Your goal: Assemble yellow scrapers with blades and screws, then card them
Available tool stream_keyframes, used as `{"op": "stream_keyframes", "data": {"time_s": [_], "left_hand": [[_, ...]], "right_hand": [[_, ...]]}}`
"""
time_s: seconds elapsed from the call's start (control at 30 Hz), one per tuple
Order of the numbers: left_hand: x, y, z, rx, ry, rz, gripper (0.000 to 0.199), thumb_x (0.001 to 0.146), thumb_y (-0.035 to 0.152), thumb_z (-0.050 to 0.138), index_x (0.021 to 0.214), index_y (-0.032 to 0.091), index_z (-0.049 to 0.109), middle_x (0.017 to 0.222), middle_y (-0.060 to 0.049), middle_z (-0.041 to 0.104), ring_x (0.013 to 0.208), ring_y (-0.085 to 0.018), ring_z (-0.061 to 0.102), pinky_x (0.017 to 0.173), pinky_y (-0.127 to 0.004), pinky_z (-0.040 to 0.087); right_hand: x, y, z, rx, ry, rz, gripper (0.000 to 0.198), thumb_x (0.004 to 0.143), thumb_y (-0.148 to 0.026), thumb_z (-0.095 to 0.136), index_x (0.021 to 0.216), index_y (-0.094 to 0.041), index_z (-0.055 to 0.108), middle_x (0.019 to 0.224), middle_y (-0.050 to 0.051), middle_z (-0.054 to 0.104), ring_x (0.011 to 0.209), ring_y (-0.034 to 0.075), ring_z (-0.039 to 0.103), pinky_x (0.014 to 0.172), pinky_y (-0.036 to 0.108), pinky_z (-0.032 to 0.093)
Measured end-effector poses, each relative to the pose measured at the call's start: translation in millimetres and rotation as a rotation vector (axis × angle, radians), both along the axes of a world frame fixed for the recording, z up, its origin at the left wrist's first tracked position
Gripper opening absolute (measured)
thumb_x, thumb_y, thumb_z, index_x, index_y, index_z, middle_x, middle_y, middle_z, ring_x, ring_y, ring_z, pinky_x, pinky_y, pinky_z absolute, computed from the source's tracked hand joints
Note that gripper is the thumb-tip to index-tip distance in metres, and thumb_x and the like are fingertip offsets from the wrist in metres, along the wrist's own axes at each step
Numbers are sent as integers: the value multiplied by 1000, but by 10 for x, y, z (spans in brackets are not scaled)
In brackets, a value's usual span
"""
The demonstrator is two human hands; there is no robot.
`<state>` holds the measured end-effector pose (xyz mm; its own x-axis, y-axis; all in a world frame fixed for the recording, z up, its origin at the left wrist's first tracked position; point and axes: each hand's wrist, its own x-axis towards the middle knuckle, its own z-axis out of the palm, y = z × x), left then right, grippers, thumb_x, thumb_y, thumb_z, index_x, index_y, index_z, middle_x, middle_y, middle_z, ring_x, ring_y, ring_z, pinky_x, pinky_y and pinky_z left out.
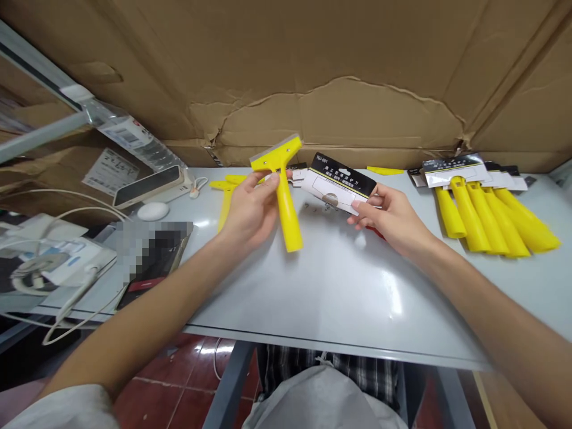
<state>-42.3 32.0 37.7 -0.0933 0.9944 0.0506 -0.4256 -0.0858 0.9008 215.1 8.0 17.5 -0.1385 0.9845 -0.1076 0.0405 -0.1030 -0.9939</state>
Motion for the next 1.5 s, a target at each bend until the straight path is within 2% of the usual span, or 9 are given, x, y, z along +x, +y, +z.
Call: {"op": "stream_keyframes", "data": {"time_s": [0.17,0.3,0.43,0.53,0.67,0.9,1.07,1.27,1.5], "left_hand": [[-135,132,-17,-79,-44,71,30,80,28,85,98,24,61,109,-4,78,112,-21,68,93,-34,56],[-148,154,-79,-82,-31,53,32,79,29,86,98,27,61,114,-1,75,109,-21,69,89,-39,58],[-90,116,-115,-106,-35,39,31,79,28,85,98,26,60,116,-2,73,105,-20,69,90,-41,59],[-58,101,-123,-136,-40,42,32,79,25,85,98,26,59,116,-3,73,105,-20,68,90,-40,58],[-92,122,-66,-130,-74,45,32,79,23,84,97,25,58,116,-3,74,108,-20,66,88,-37,56],[-286,209,110,-84,-94,154,32,80,19,84,100,28,61,117,-1,74,116,-23,61,86,-38,54],[-302,237,93,-58,-80,176,31,77,23,87,95,30,62,119,1,74,122,-26,58,87,-41,54],[-352,277,48,-56,-38,137,34,73,30,90,95,33,64,115,0,74,124,-28,56,86,-41,55],[-454,370,-23,-43,-31,119,37,70,36,92,96,34,65,120,1,74,128,-30,55,87,-43,55]], "right_hand": [[-89,-106,51,-5,-73,63,63,79,-60,81,98,-13,43,104,7,66,91,16,72,74,25,63],[-152,-179,72,38,-159,110,67,80,-67,78,110,-15,49,108,10,66,91,18,72,71,31,65],[-192,-208,44,96,-236,113,65,82,-69,74,113,-16,50,103,10,64,89,17,71,66,29,64],[-199,-212,33,95,-201,137,68,83,-68,72,119,-15,50,112,12,63,90,16,70,66,29,64],[-173,-216,45,68,-174,174,67,86,-66,71,122,-14,50,121,13,62,92,16,70,65,28,64],[-162,-238,64,66,-154,202,62,88,-61,70,125,-15,51,127,13,61,92,16,70,63,27,63],[-168,-253,97,79,-204,167,58,88,-60,70,123,-15,54,119,13,64,89,16,70,63,28,63],[-111,-228,127,160,-317,99,48,88,-52,72,120,-18,60,109,8,68,89,15,69,83,33,64],[-93,-197,63,118,-348,127,49,90,-53,70,121,-17,58,103,9,68,88,18,71,77,33,62]]}}
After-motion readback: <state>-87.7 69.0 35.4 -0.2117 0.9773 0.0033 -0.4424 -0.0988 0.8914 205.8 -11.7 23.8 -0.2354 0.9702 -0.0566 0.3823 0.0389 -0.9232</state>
